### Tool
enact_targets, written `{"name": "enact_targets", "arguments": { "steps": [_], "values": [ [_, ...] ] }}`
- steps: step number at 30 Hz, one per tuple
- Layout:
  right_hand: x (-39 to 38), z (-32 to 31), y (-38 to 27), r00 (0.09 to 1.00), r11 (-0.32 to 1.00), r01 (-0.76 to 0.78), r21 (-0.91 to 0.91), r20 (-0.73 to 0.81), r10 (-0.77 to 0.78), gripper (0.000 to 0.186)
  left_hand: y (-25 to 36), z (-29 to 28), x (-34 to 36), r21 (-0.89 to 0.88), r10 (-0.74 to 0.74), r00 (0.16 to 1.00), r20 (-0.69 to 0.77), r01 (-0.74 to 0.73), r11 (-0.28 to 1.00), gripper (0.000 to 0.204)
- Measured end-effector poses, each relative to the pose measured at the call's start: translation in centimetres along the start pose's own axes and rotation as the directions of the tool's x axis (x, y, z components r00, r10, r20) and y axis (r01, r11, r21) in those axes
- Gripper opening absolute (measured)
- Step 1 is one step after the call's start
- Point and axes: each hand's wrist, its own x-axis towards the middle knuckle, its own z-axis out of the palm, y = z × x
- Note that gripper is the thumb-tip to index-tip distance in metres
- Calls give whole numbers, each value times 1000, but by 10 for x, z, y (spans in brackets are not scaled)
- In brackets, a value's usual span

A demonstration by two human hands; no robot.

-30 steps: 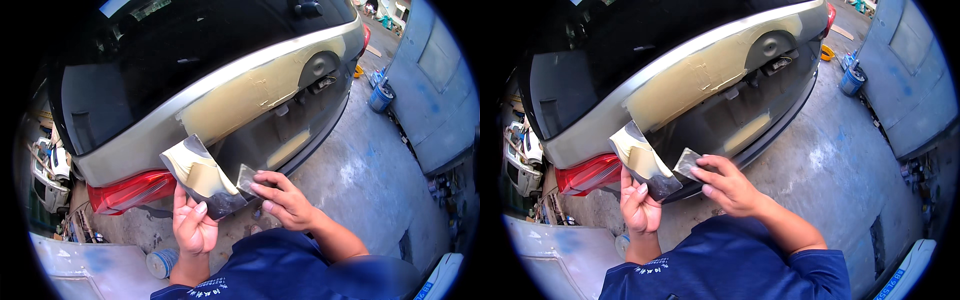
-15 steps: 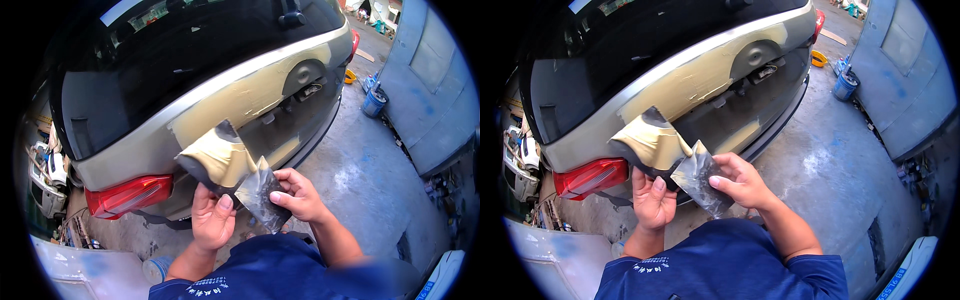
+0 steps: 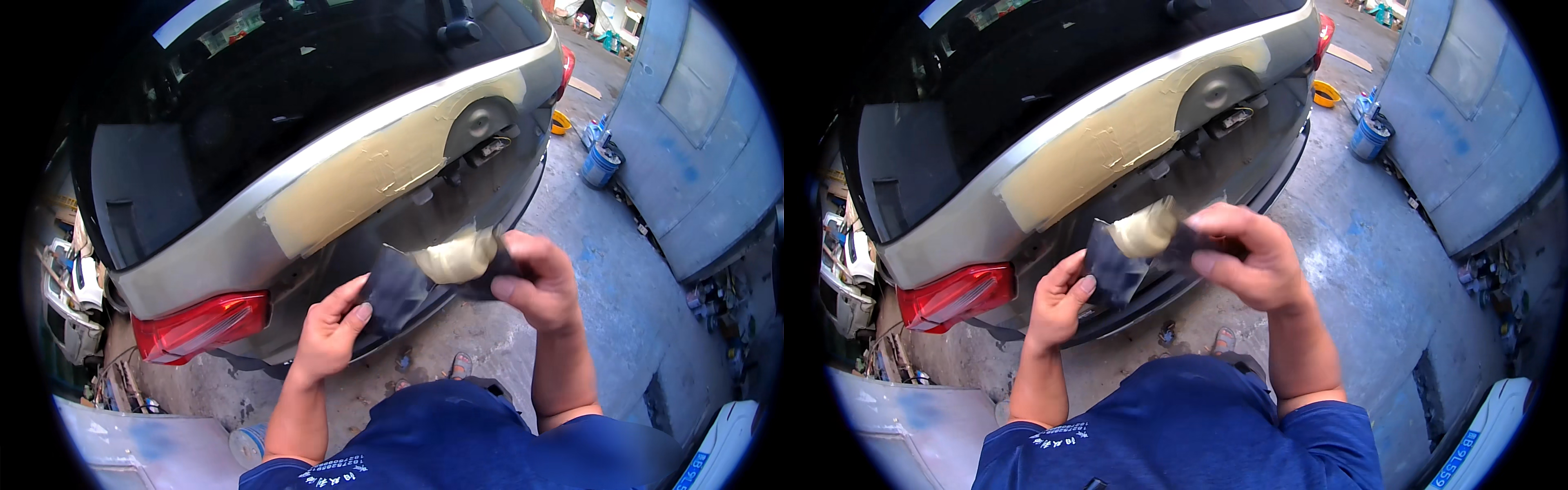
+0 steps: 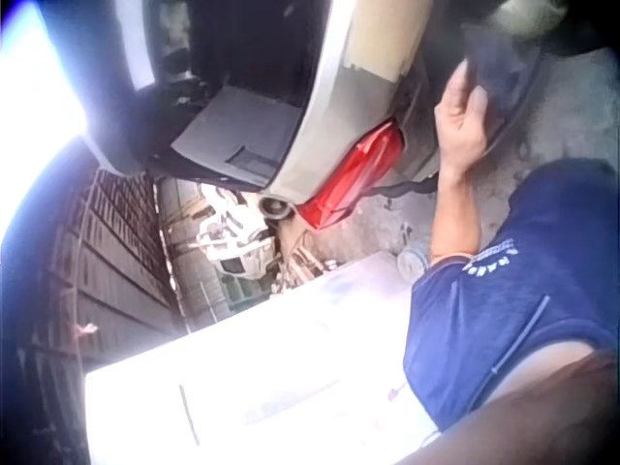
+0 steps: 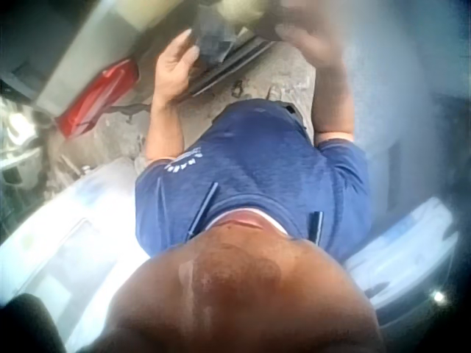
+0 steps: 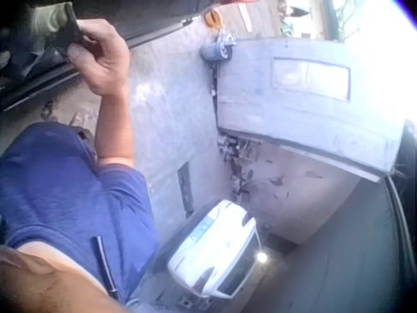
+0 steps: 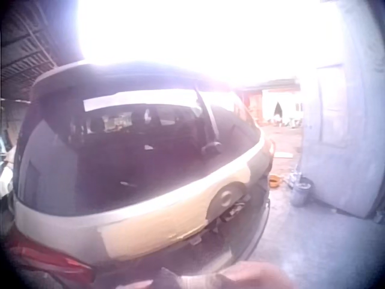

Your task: The person applies a beige body filler to the rear quarter panel of a dark-colored car using a metal spreader. They repeatedly scoop filler from a larger putty knife and smooth it onto the vehicle's surface to fill a damaged area.

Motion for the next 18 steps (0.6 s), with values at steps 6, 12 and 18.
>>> {"name": "enact_targets", "arguments": {
  "steps": [6,12,18],
  "values": [
    [21,17,-5,962,924,67,-377,269,40,48,-16,-4,-1,-521,77,993,92,-17,853,40],
    [15,-6,11,991,579,-65,-813,17,135,39,-3,20,-2,-478,83,992,-98,-120,870,41],
    [6,37,-1,981,391,147,-909,84,-174,46,5,33,3,-426,-5,967,-255,-108,898,42]
  ]
}}
